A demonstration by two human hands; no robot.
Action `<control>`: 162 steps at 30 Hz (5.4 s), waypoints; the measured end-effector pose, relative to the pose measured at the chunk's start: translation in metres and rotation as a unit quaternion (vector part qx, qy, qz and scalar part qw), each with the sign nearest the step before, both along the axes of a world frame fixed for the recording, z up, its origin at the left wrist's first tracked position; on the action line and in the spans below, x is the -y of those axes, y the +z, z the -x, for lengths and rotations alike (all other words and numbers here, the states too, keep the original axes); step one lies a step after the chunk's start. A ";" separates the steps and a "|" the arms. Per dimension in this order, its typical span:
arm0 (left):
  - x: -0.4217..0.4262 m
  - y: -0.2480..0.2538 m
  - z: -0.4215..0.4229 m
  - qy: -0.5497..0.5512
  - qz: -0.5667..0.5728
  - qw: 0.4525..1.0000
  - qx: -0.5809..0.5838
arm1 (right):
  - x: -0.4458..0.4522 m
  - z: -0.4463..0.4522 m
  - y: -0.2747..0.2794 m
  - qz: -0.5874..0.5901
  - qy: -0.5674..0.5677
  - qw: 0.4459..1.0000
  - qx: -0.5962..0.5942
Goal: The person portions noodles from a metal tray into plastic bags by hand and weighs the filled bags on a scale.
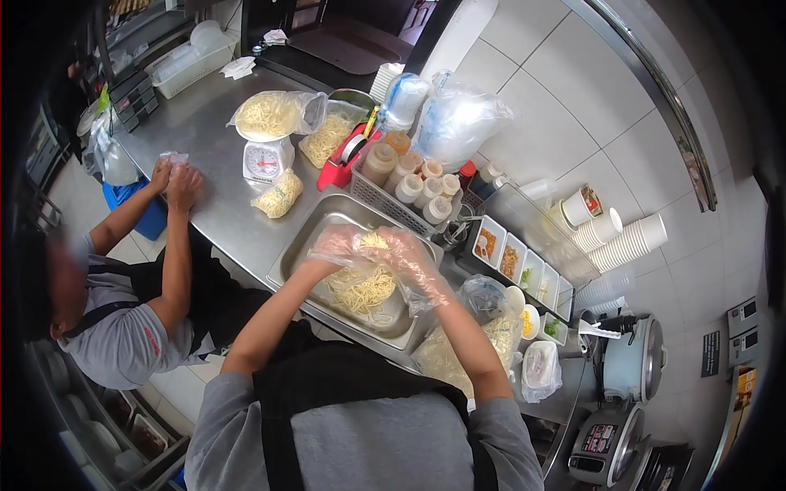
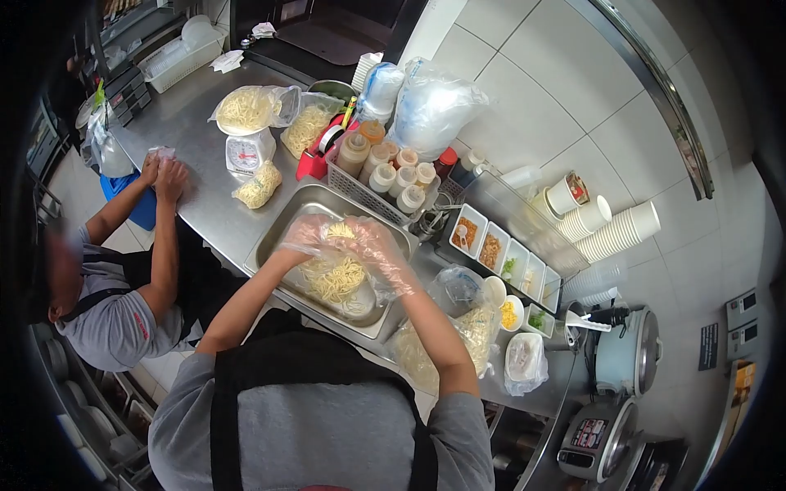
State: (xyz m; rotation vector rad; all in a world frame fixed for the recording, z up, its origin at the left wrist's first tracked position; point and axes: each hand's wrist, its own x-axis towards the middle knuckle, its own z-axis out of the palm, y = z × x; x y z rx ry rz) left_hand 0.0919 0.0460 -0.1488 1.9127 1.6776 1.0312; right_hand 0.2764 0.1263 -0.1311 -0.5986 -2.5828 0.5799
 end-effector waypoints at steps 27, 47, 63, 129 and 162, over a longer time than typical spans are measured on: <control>0.019 -0.045 0.020 -0.024 -0.008 0.964 0.265 | -0.002 0.013 0.045 0.165 0.113 0.973 0.115; 0.015 -0.036 0.015 -0.022 0.047 0.983 0.179 | -0.034 0.010 0.029 0.345 0.121 0.930 0.039; -0.001 -0.075 0.035 0.094 0.270 0.904 0.318 | 0.039 -0.018 -0.021 0.424 -0.090 0.891 -0.139; 0.014 -0.012 0.022 -0.137 0.109 0.961 0.214 | 0.047 -0.036 0.004 0.040 -0.130 0.990 -0.032; -0.022 -0.078 0.041 -0.062 0.190 0.953 0.228 | -0.010 0.001 -0.017 0.275 -0.103 0.953 0.073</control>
